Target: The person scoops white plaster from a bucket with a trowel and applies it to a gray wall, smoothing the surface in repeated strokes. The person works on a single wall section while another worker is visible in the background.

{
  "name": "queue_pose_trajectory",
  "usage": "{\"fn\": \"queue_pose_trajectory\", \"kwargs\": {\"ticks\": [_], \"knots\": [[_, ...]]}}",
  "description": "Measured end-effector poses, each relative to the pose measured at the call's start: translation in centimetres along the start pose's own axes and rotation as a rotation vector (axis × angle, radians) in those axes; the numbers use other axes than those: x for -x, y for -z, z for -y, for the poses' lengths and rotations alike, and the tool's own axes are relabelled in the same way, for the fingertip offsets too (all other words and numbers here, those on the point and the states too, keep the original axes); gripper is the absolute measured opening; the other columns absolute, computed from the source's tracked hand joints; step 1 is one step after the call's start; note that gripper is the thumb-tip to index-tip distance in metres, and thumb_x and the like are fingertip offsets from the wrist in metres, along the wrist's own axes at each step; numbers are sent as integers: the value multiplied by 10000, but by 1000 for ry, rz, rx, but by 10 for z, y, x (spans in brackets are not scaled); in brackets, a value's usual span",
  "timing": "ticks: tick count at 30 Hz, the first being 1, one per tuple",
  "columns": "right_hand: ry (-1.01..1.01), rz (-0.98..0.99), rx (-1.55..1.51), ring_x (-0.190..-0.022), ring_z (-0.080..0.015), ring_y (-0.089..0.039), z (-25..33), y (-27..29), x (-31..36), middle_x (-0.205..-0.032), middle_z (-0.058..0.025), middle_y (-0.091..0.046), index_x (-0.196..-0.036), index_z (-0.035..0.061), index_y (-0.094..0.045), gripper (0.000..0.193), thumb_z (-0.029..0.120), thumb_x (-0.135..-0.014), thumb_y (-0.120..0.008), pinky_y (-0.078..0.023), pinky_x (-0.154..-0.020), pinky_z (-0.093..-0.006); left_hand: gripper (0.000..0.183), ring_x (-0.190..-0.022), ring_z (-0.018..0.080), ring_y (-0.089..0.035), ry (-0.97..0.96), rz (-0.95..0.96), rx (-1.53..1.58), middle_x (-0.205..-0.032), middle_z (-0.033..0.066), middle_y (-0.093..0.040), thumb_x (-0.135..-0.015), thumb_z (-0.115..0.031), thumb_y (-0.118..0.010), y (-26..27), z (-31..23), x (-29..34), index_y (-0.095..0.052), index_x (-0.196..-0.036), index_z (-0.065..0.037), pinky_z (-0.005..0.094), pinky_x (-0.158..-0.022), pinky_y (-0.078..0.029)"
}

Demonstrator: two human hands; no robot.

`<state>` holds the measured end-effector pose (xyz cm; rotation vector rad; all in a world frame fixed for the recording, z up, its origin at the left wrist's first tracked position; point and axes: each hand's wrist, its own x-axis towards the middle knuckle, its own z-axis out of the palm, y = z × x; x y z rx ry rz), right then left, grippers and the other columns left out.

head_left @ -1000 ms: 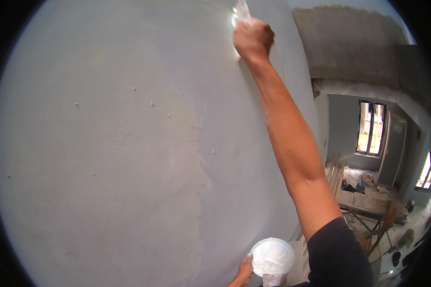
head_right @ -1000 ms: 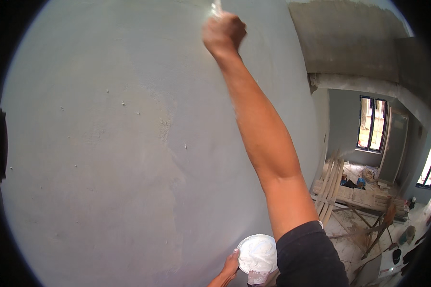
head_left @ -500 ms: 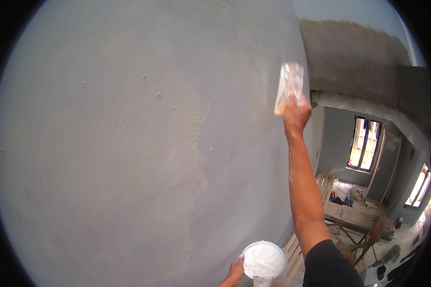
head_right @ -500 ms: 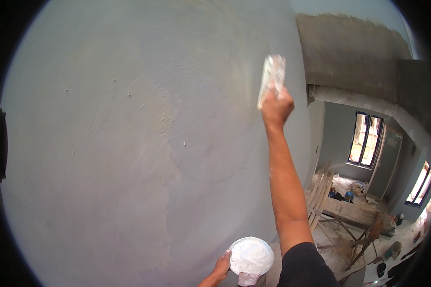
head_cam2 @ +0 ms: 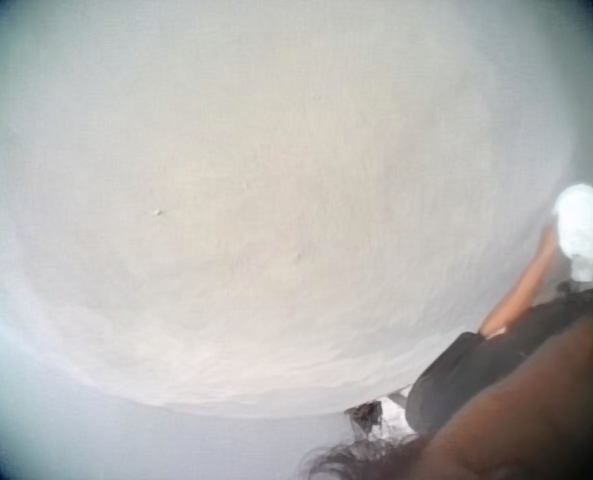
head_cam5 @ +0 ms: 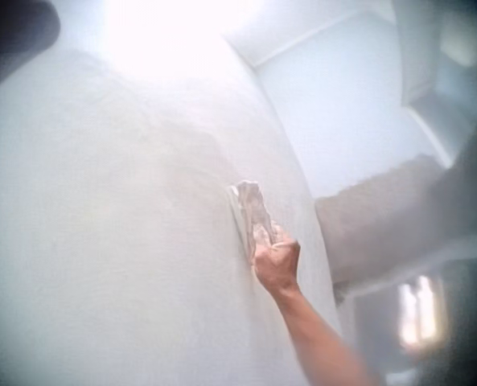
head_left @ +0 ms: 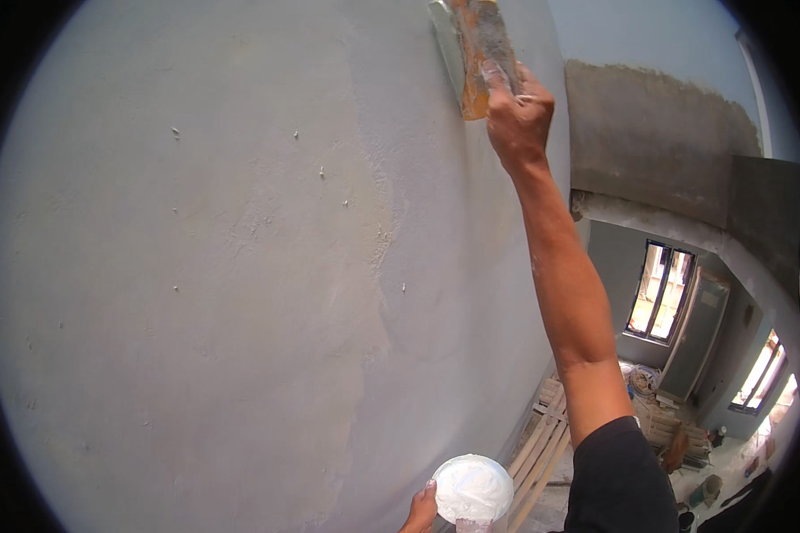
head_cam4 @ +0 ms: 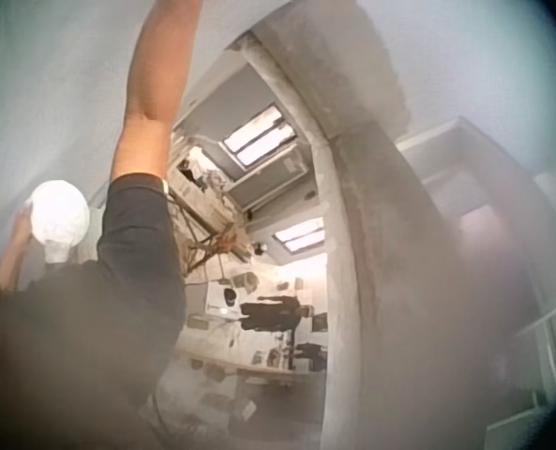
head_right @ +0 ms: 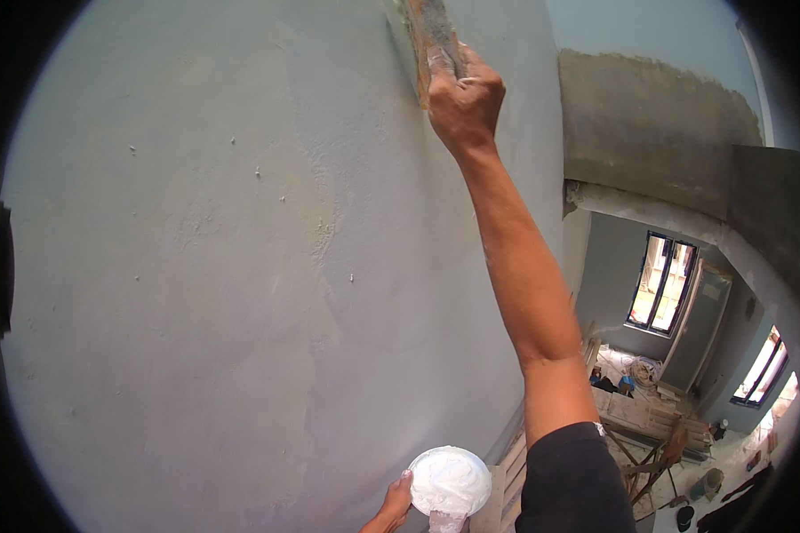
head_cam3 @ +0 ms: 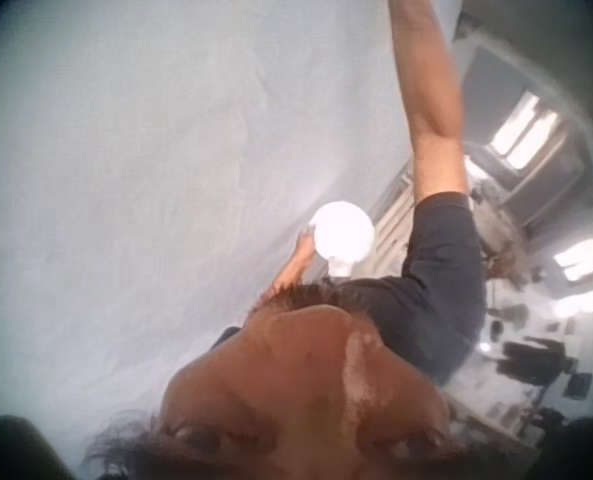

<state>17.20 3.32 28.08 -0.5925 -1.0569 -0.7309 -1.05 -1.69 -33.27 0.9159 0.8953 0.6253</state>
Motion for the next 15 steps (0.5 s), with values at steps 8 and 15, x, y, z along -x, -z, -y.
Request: {"fn": "queue_pose_trajectory", "kwargs": {"ticks": [8, 15], "knots": [[160, -94, 198, -803, -172, -633, -86, 27, -58, -866, -99, -686, -1056, -24, -639, 286, 186, -862, -639, -485, -748, -299, 471, -1010, 253, -576, -186, -49, -211, -1091, 174, -621, -983, -344, -394, 5, 27, -25, -520, -1226, 39, 355, -875, -453], [134, -101, 245, -836, -282, -663, -125, 15, -92, -917, -157, -691, -1117, 13, -627, 356, 198, -814, -609, -509, -780, -362, 477, -1096, 273, -539, -196, -98, -285, -1205, 196, -564, -962, -358, -433, 32, 92, -82, -505, -1265, 4, 361, -903, -454]]}}
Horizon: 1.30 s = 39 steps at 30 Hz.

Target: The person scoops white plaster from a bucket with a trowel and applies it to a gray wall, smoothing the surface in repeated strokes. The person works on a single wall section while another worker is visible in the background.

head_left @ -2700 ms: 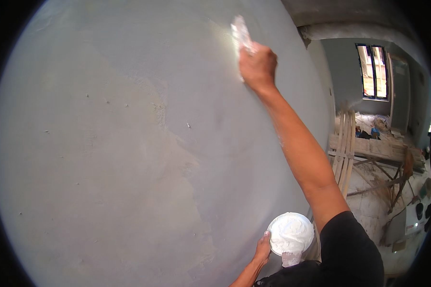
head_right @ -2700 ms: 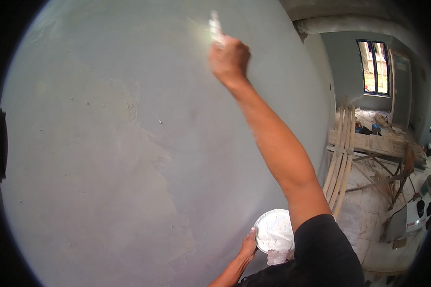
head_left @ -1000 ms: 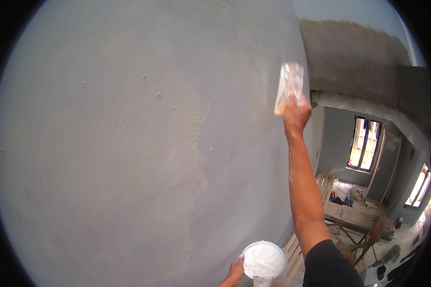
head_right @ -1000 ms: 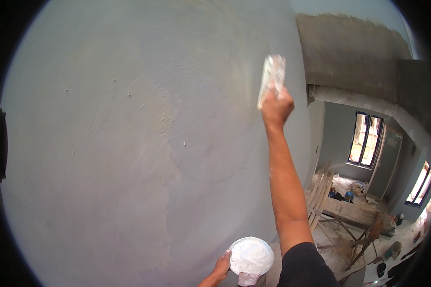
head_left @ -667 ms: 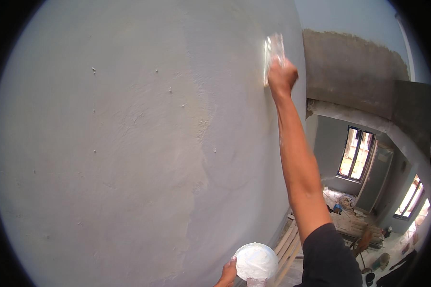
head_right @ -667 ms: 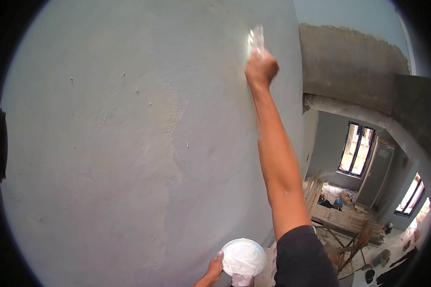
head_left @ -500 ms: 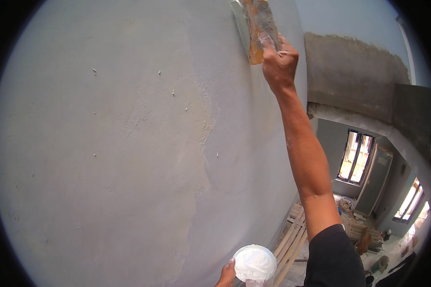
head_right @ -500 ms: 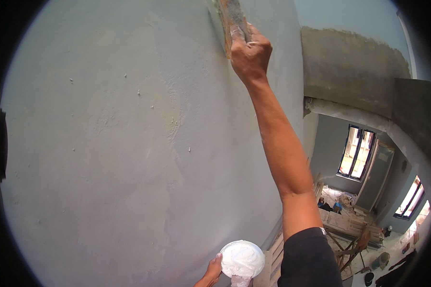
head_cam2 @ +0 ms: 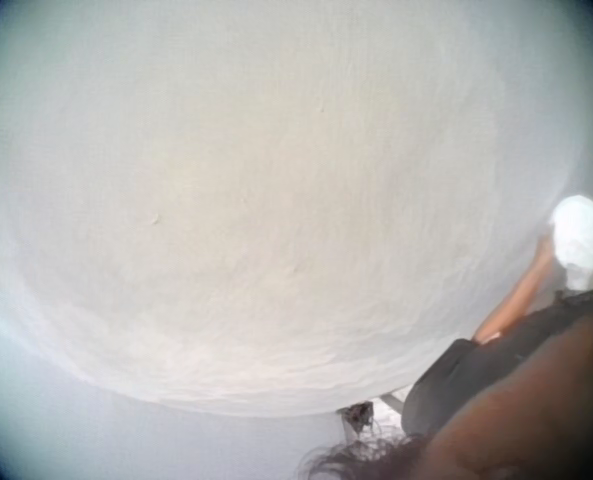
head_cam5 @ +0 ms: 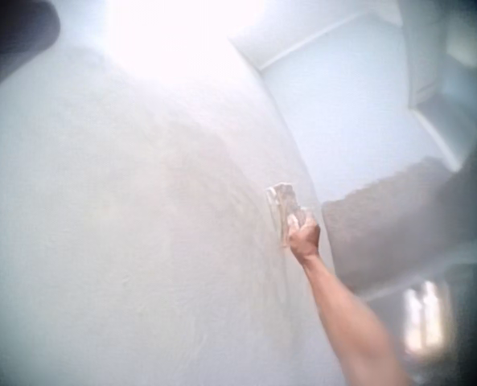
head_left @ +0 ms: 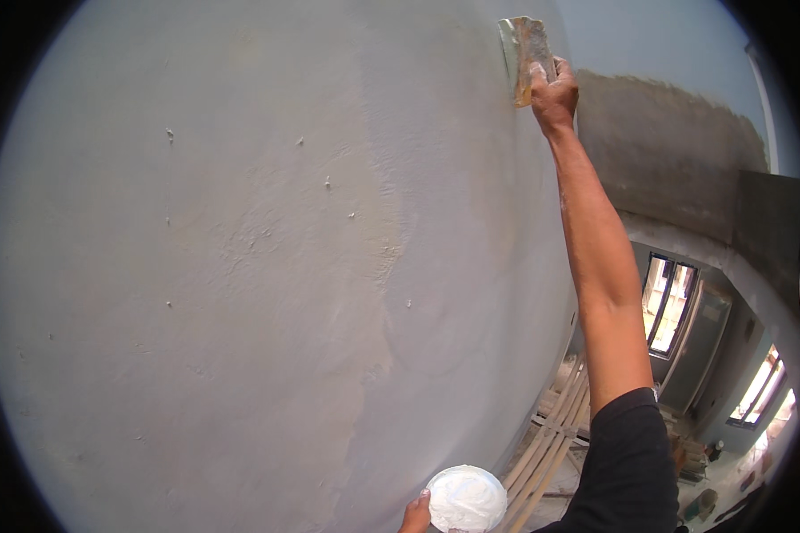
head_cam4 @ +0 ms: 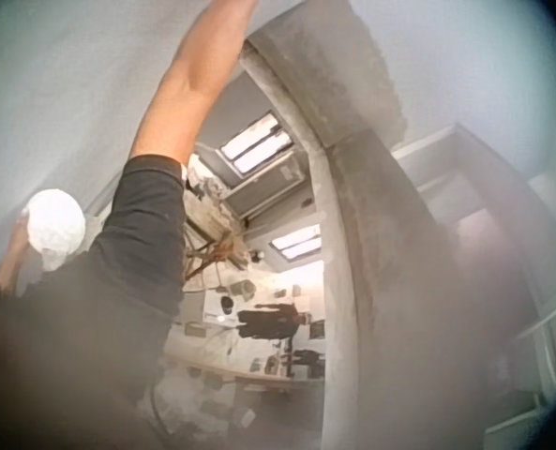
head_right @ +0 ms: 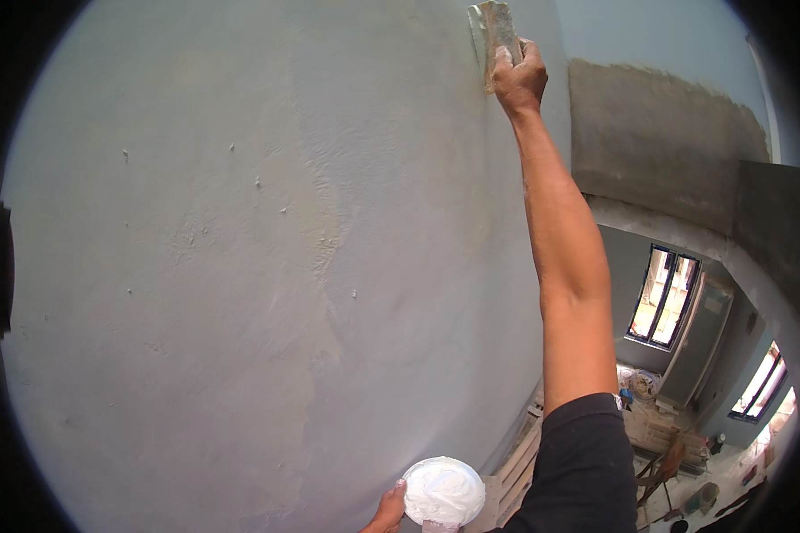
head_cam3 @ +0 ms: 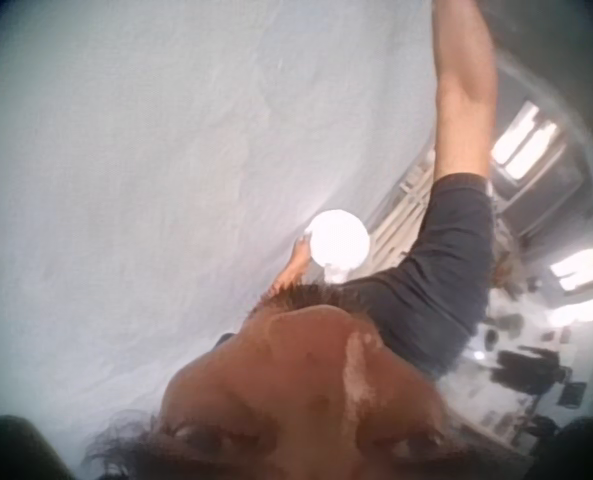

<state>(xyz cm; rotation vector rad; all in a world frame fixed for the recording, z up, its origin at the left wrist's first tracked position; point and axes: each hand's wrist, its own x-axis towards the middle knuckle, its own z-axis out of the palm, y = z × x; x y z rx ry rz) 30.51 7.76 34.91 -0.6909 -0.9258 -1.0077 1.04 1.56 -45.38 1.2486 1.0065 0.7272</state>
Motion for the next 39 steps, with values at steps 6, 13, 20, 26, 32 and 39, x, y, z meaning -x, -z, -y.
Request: {"fn": "queue_pose_trajectory", "kwargs": {"ticks": [6, 13, 20, 26, 32, 39], "knots": [[-160, 273, -128, -823, -189, -651, 44, 8, -12, -912, -136, -691, -1112, 25, -651, 346, 202, -817, -619, -504, -776, -303, 520, -1142, 290, -515, -279, -12, -672, -1250, 199, -535, -959, -364, -431, 9, 63, -41, -438, -1316, 15, 380, -952, -434], [92, 392, -261, -763, -100, -564, 149, 36, 56, -866, -66, -658, -1104, -22, -636, 277, 136, -885, -574, -468, -709, -238, 503, -917, 182, -584, 65, 56, 167, -1022, 125, -639, -1007, -357, -361, -13, -96, 55, -543, -1173, 82, 320, -859, -441], [147, 386, -263, -741, -153, -625, 146, 119, 186, -901, -128, -682, -1091, -27, -638, 239, -14, -858, -587, -501, -702, -265, 489, -1036, 171, -537, 152, 149, 267, -1131, 128, -607, -1012, -343, -365, 3, -106, 55, -520, -1223, 70, 310, -922, -407], [207, 268, -111, -1033, -276, -622, 84, 138, 244, -1114, -184, -639, -1148, -26, -607, 324, -55, -826, -577, -486, -890, -339, 456, -782, 115, -543, 194, 147, 210, -931, 52, -620, -1006, -360, -374, -2, -123, 66, -562, -1166, 23, 270, -664, -435], [131, 314, -64, -1143, -338, -565, 49, 105, 251, -1201, -189, -601, -1174, -9, -601, 448, -116, -741, -561, -441, -989, -368, 444, -586, 80, -470, 246, 108, 184, -760, -8, -575, -998, -389, -377, -3, -121, 62, -588, -1104, -13, 245, -476, -350], [20, 329, -95, -1153, -312, -559, 44, 150, 316, -1193, -162, -607, -1143, -10, -614, 533, -193, -657, -492, -450, -992, -365, 455, -556, 78, -461, 260, 87, 169, -738, -8, -579, -991, -425, -385, -1, -132, 63, -605, -1062, -33, 253, -466, -349]]}}
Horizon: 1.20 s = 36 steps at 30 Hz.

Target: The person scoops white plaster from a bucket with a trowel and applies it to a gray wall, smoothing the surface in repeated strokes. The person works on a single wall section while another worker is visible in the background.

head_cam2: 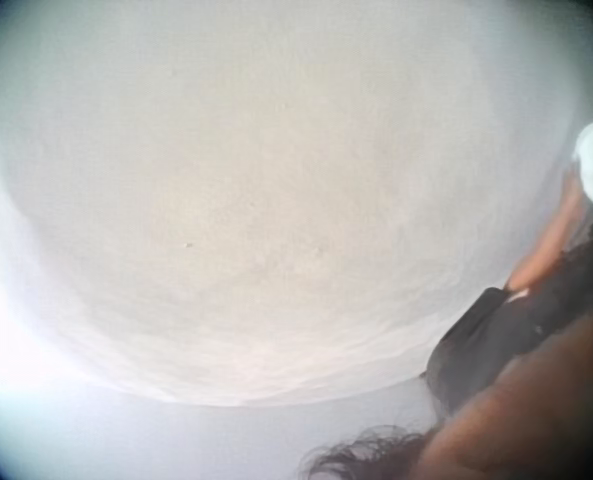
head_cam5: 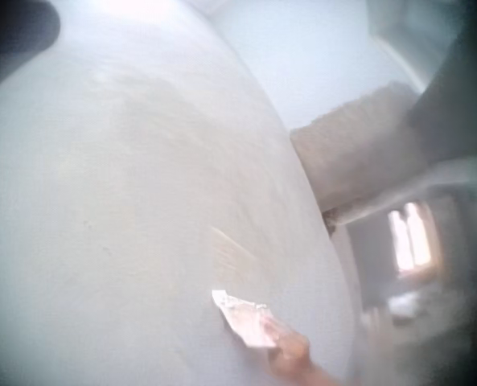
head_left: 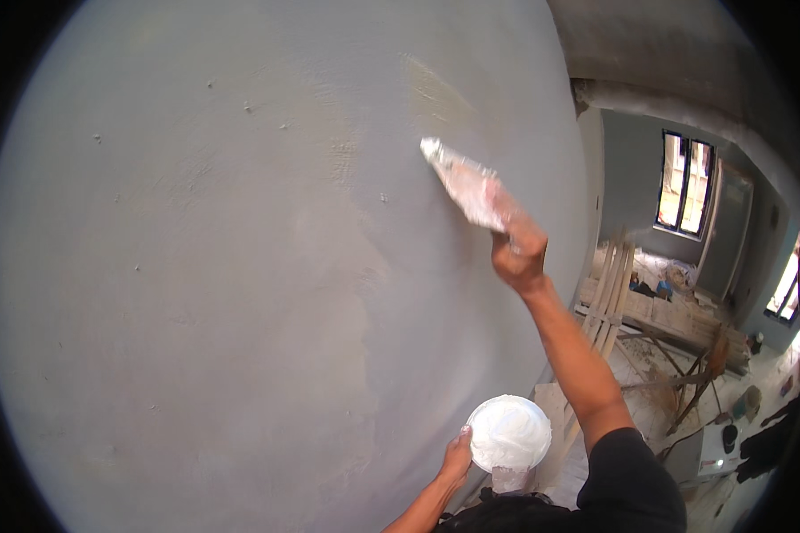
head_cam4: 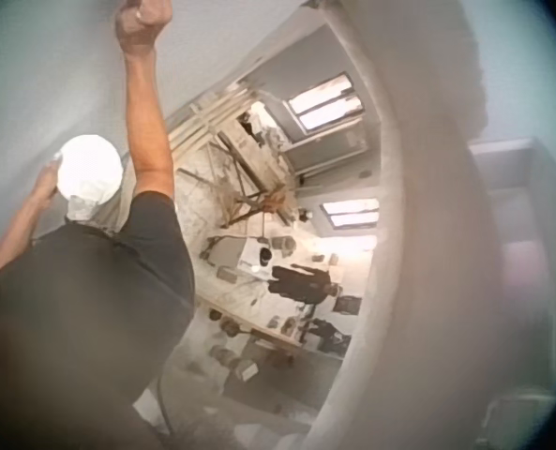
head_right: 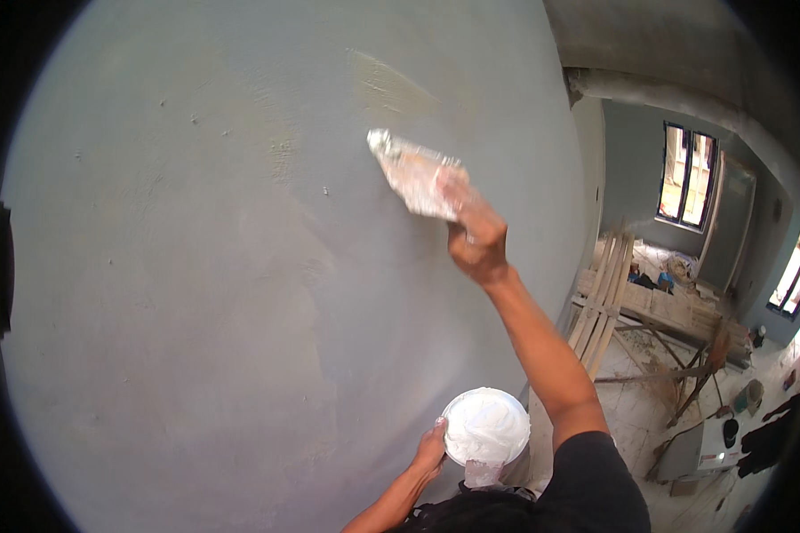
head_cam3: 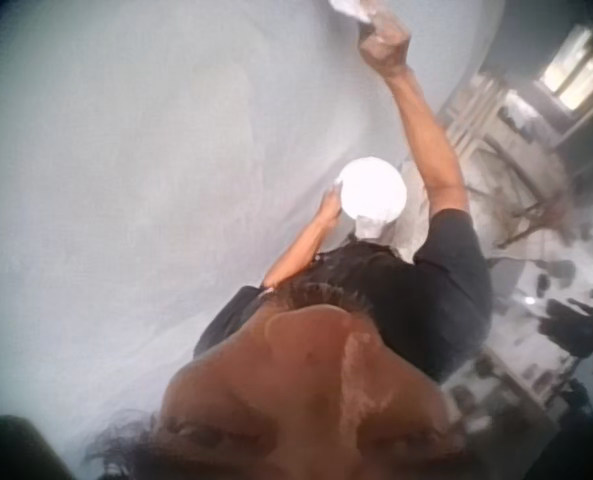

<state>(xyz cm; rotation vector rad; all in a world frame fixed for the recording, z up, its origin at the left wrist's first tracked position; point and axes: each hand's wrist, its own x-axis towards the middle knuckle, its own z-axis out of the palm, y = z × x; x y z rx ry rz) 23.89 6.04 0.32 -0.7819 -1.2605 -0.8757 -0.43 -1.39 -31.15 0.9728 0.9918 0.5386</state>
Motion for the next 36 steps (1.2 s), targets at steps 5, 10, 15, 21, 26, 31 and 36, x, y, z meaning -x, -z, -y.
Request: {"fn": "queue_pose_trajectory", "kwargs": {"ticks": [5, 10, 15, 21, 26, 31, 36], "knots": [[-117, -29, 67, -1161, -307, -549, -44, -15, -46, -1200, -146, -602, -1158, 30, -615, 573, -214, -655, -494, -465, -979, -371, 453, -619, 81, -489, 40, 46, -27, -803, 11, -599, -992, -418, -387, 14, 18, -18, -596, -1059, -22, 244, -506, -362], [-107, 39, -8, -1157, -305, -554, -13, -3, 24, -1186, -156, -609, -1153, 32, -618, 508, -173, -706, -492, -459, -992, -379, 480, -756, 116, -539, 88, -53, -21, -941, 54, -614, -991, -416, -389, 4, 2, 3, -566, -1131, 7, 272, -601, -414], [-164, -130, 64, -987, -352, -610, -71, 6, -30, -1051, -186, -645, -1102, 7, -616, 375, -74, -778, -444, -505, -857, -389, 545, -993, 190, -585, 142, 13, -87, -1186, 119, -577, -987, -431, -381, -1, -7, -5, -487, -1250, 34, 324, -815, -479], [-104, -178, -75, -1060, -354, -591, -26, -31, 20, -1087, -177, -638, -1101, 6, -609, 389, -78, -728, -533, -487, -909, -436, 567, -1153, 278, -541, 109, 10, 31, -1312, 142, -499, -988, -440, -342, 5, -29, 21, -377, -1354, -8, 429, -946, -464], [-776, -158, -219, -717, -228, -606, -20, 57, -5, -820, -164, -618, -1053, -44, -592, 230, -5, -847, -497, -500, -704, -343, 566, -1191, 303, -513, 118, 71, -13, -1360, 175, -445, -999, -396, -321, 11, -23, 1, -327, -1375, 28, 417, -968, -462], [-987, -550, -465, -815, -161, -550, -85, 58, -16, -882, -112, -584, -1050, -53, -536, 228, 61, -870, -456, -458, -784, -323, 562, -1193, 298, -514, 116, 55, 29, -1379, 167, -429, -999, -393, -323, 3, -24, 2, -320, -1382, 18, 405, -934, -490], [-1110, -706, -724, -936, -152, -548, -85, 53, 5, -997, -99, -582, -1092, -47, -510, 267, 84, -864, -468, -438, -858, -309, 580, -1149, 301, -545, 102, 12, 78, -1349, 135, -466, -967, -442, -404, 17, -20, -2, -341, -1386, -46, 429, -846, -529]]}}
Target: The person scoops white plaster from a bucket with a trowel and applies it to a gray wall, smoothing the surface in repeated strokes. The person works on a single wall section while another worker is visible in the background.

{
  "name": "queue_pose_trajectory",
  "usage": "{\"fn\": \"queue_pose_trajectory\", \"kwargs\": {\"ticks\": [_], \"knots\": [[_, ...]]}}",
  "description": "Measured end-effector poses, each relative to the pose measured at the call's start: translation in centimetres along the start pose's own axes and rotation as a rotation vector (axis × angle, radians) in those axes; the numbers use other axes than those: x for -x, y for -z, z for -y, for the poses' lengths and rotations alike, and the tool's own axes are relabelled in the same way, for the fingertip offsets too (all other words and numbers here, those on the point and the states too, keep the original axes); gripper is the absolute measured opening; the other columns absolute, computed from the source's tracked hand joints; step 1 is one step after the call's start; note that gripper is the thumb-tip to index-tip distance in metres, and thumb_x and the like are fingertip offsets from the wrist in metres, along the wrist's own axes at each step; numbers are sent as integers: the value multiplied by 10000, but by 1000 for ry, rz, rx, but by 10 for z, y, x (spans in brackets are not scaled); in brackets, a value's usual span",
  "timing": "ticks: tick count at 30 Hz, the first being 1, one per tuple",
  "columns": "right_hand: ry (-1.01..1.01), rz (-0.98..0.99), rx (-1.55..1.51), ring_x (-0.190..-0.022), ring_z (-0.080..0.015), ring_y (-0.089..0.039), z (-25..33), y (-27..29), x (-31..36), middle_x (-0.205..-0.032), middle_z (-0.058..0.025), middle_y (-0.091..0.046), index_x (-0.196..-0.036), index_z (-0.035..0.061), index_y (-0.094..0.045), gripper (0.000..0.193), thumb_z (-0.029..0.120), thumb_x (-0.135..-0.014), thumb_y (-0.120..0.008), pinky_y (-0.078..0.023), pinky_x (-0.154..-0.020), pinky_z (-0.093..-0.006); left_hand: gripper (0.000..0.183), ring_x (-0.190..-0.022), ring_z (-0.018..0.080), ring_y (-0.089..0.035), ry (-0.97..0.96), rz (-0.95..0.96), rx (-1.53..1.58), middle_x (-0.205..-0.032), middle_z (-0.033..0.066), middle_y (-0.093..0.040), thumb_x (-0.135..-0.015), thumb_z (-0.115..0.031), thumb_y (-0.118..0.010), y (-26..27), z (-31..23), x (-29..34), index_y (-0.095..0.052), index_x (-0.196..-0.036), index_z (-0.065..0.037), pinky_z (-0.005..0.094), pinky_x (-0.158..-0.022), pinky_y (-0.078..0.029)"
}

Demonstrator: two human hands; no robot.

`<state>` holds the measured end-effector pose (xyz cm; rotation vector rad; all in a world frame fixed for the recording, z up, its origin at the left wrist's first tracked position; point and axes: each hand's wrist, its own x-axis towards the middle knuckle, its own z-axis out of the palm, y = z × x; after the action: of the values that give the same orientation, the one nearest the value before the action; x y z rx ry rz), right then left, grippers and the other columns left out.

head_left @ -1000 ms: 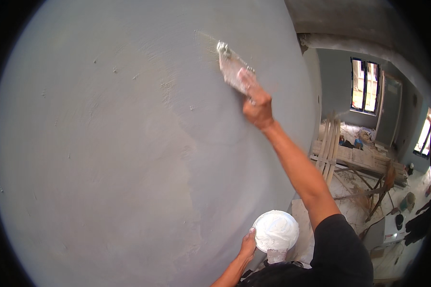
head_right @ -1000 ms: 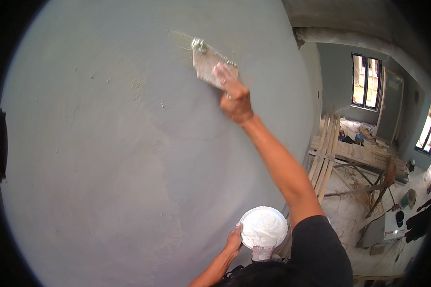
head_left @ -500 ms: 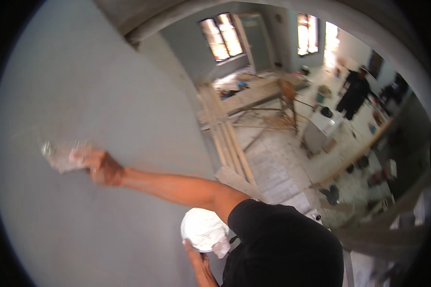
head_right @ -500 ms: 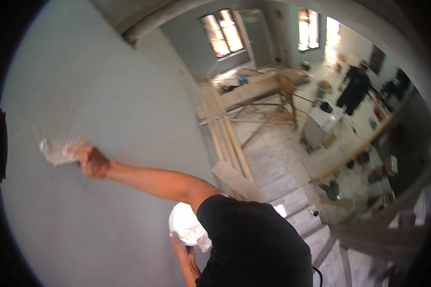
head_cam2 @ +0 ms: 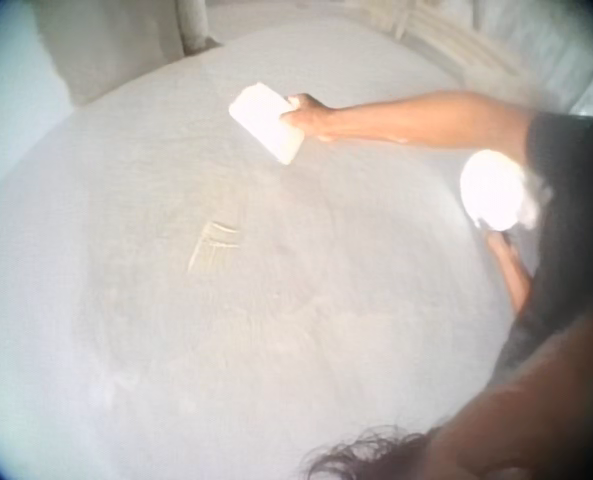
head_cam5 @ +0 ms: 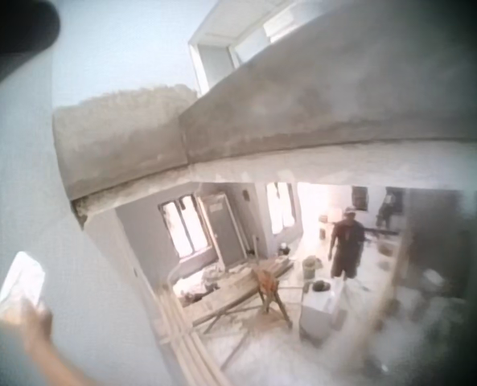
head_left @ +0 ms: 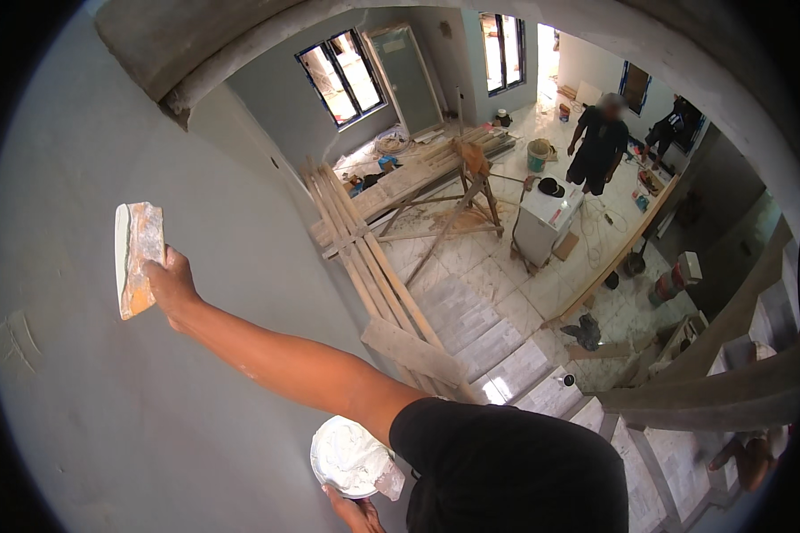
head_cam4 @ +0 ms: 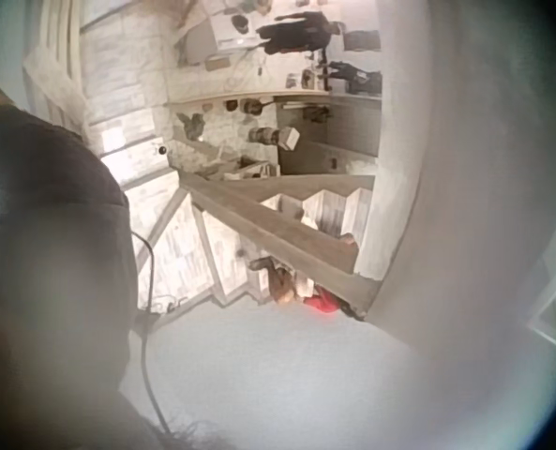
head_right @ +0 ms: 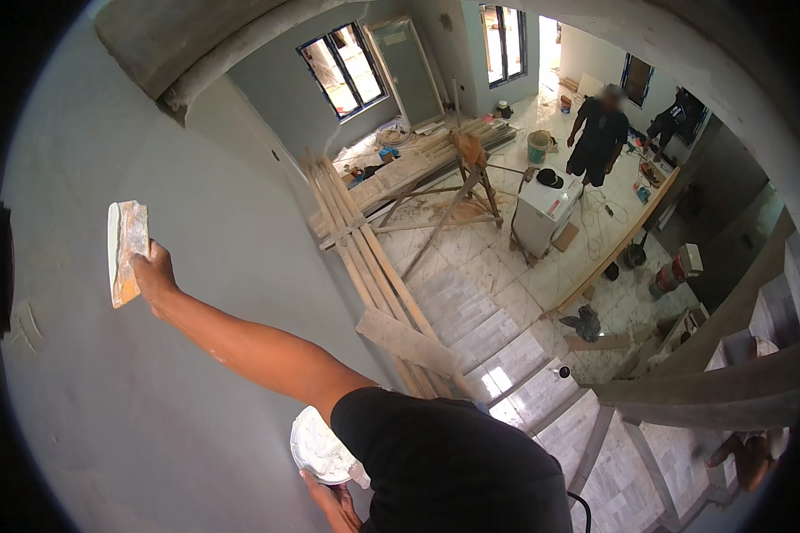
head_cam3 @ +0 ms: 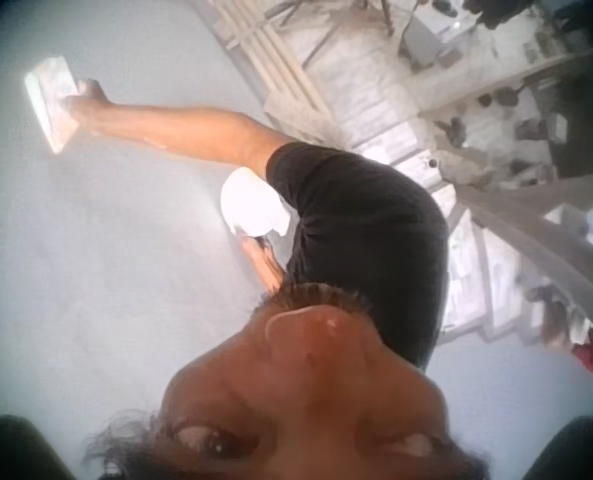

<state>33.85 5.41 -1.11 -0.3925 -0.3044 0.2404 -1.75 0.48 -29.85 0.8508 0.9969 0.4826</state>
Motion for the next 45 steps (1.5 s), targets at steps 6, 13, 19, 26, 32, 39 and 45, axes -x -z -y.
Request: {"fn": "queue_pose_trajectory", "kwargs": {"ticks": [6, 13, 19, 26, 32, 39, 45], "knots": [[90, 6, 288, -923, -158, -569, 0, 10, -4, -987, -103, -595, -1092, -39, -523, 262, 96, -872, -481, -463, -828, -320, 588, -1158, 310, -539, -5, 84, 28, -1366, 163, -445, -962, -423, -427, 3, -13, 11, -326, -1387, -30, 421, -850, -536], [44, 114, 277, -870, -133, -571, 19, 13, 3, -942, -85, -611, -1048, -47, -553, 232, 121, -897, -501, -467, -817, -310, 594, -1167, 310, -533, -56, 37, -24, -1367, 173, -441, -962, -415, -427, -4, -5, -3, -319, -1382, -8, 422, -868, -534], [177, 99, 422, -771, -140, -577, 30, 17, 1, -820, -99, -618, -930, -60, -568, 222, 156, -895, -530, -472, -721, -321, 584, -1165, 317, -532, -62, 47, 12, -1365, 171, -442, -964, -403, -430, -15, -1, 3, -322, -1378, -6, 430, -870, -533], [242, 66, 581, -669, -161, -573, 25, 17, -3, -703, -133, -600, -836, -68, -553, 220, 149, -872, -548, -467, -636, -345, 573, -1171, 312, -528, -71, 72, 23, -1361, 172, -445, -963, -387, -442, -18, 2, 7, -327, -1375, -5, 442, -894, -520], [307, 64, 639, -583, -194, -554, 18, 18, -13, -642, -161, -570, -751, -61, -521, 213, 125, -849, -552, -438, -561, -374, 566, -1183, 315, -516, -79, 93, 49, -1366, 170, -440, -964, -380, -446, -24, 6, 6, -332, -1374, -7, 456, -918, -503], [323, 84, 697, -536, -251, -526, 11, 9, -23, -592, -171, -515, -682, -47, -450, 217, 81, -837, -530, -416, -534, -413, 573, -1185, 316, -512, -90, 108, 62, -1368, 166, -436, -965, -385, -447, -25, 11, 2, -325, -1381, -11, 467, -900, -512], [371, 119, 724, -557, -316, -546, 6, 1, -31, -612, -202, -537, -683, -55, -460, 185, 49, -823, -523, -423, -552, -443, 579, -1160, 320, -531, -78, 58, 65, -1360, 170, -443, -965, -389, -445, -29, 11, 9, -320, -1380, -5, 470, -876, -526]]}}
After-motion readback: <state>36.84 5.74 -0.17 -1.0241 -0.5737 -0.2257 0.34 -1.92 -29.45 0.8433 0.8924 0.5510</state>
